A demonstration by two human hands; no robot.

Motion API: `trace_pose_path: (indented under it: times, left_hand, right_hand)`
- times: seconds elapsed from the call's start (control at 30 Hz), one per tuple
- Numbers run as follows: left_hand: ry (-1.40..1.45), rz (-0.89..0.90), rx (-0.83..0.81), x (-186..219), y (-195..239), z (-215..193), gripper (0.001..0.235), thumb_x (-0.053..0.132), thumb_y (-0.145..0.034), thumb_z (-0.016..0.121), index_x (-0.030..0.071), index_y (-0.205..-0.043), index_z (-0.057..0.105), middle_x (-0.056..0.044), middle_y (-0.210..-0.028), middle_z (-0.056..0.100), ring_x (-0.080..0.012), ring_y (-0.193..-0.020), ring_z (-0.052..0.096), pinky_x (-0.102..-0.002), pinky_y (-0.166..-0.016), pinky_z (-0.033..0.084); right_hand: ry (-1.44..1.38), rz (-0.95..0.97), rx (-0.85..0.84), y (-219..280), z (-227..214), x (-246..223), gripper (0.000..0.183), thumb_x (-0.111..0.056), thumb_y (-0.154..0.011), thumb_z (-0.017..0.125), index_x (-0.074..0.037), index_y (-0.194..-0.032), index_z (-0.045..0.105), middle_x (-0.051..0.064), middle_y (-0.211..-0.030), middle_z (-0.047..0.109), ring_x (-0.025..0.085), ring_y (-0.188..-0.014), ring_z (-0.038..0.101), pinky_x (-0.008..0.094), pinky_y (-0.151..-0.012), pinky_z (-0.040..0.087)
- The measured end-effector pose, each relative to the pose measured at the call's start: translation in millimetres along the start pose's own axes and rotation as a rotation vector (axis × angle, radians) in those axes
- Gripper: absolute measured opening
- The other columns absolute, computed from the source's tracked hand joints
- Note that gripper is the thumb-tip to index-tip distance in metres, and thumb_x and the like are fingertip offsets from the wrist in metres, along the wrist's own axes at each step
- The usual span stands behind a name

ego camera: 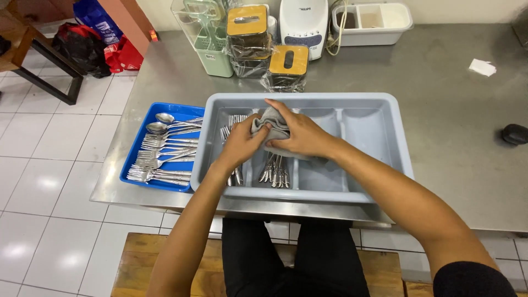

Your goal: Wiping individual spoons and forks with a cloth and organizing them into a tray.

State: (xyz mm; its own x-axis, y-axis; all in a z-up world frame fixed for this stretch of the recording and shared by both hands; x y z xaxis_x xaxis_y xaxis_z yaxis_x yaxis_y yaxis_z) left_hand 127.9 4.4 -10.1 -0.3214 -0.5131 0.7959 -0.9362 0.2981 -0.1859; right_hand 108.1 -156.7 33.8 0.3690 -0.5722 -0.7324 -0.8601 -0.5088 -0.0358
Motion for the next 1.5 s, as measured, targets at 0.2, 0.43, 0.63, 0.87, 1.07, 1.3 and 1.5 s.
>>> trace_pose_path:
  times: [0.2,0.43,0.63,0.87,1.07,1.3,1.5]
  left_hand:
    - [0.091,-0.032,-0.012,1.2,23.1,-28.3,0.044,0.029,-0.097,0.063,-0.003,-0.126,0.059,-0.033,-0.106,0.071,-0.043,-0.079,0.073,-0.051,-0.07,0.055]
    - [-0.262,0.069,0.261,-37.1,50.8,-74.1,0.027,0.019,-0.098,0.07,0.002,-0.118,0.063,-0.019,-0.099,0.073,-0.0358,-0.08,0.073,-0.047,-0.067,0.056]
    - [-0.589,0.025,0.508,-107.7,77.2,-125.0,0.012,0.003,-0.097,0.064,0.001,-0.109,0.064,-0.015,-0.093,0.065,-0.0346,-0.083,0.066,-0.045,-0.074,0.053]
    - [-1.034,-0.22,0.239,-174.6,109.3,-149.8,0.011,0.008,-0.084,0.076,0.016,-0.091,0.076,-0.005,-0.09,0.069,-0.0269,-0.093,0.067,-0.039,-0.079,0.053]
    - [-1.037,-0.194,0.112,-168.5,104.4,-142.3,0.015,0.01,-0.086,0.081,0.016,-0.1,0.079,-0.009,-0.098,0.074,-0.0275,-0.101,0.067,-0.041,-0.086,0.052]
    - [-1.219,0.006,0.117,-152.9,107.9,-155.8,0.006,0.018,-0.097,0.073,0.014,-0.097,0.077,-0.005,-0.089,0.073,-0.0221,-0.096,0.067,-0.035,-0.083,0.048]
    - [-0.924,-0.122,0.25,-86.7,108.6,-184.2,0.012,0.011,-0.109,0.059,0.009,-0.113,0.07,-0.011,-0.077,0.069,-0.0314,-0.072,0.072,-0.041,-0.068,0.053]
  right_hand:
    - [-0.042,0.097,0.071,-8.7,19.1,37.1,0.088,-0.041,-0.085,0.079,-0.025,-0.156,0.029,0.031,-0.122,0.067,0.05,-0.116,0.064,0.066,-0.1,0.047]
    - [-0.082,0.121,0.106,-4.9,15.5,22.5,0.07,-0.036,-0.081,0.081,-0.011,-0.14,0.053,0.026,-0.12,0.07,0.049,-0.117,0.063,0.062,-0.101,0.047]
    - [-0.06,0.055,0.099,-2.4,19.0,21.8,0.059,-0.033,-0.085,0.08,-0.009,-0.133,0.057,0.025,-0.114,0.072,0.05,-0.111,0.065,0.063,-0.095,0.05]
    - [-0.025,0.067,0.102,-2.7,19.3,17.4,0.053,-0.03,-0.086,0.078,-0.01,-0.132,0.058,0.022,-0.114,0.072,0.047,-0.11,0.066,0.06,-0.095,0.05]
    - [-0.046,0.054,0.095,-0.2,17.0,8.7,0.052,-0.027,-0.088,0.077,-0.006,-0.132,0.058,0.025,-0.113,0.072,0.049,-0.11,0.066,0.06,-0.096,0.049]
    - [-0.052,0.054,0.087,-0.5,16.3,9.3,0.052,-0.028,-0.088,0.077,-0.007,-0.131,0.057,0.025,-0.113,0.071,0.05,-0.111,0.065,0.06,-0.096,0.049]
    - [-0.132,0.028,0.105,-2.0,14.8,14.2,0.049,-0.021,-0.089,0.077,-0.001,-0.129,0.057,0.027,-0.112,0.07,0.05,-0.111,0.065,0.058,-0.095,0.049]
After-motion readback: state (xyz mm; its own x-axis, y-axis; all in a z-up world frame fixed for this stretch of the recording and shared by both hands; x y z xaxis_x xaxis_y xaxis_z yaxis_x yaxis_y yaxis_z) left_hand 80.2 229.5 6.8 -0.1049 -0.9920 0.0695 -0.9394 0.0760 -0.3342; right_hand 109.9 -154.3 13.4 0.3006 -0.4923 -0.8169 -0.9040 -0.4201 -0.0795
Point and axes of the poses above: each hand's wrist, its own y-axis away from the middle knuckle, its own z-axis out of the palm, x = y × z, the point moved 5 cm from there along -y, towards the middle knuckle
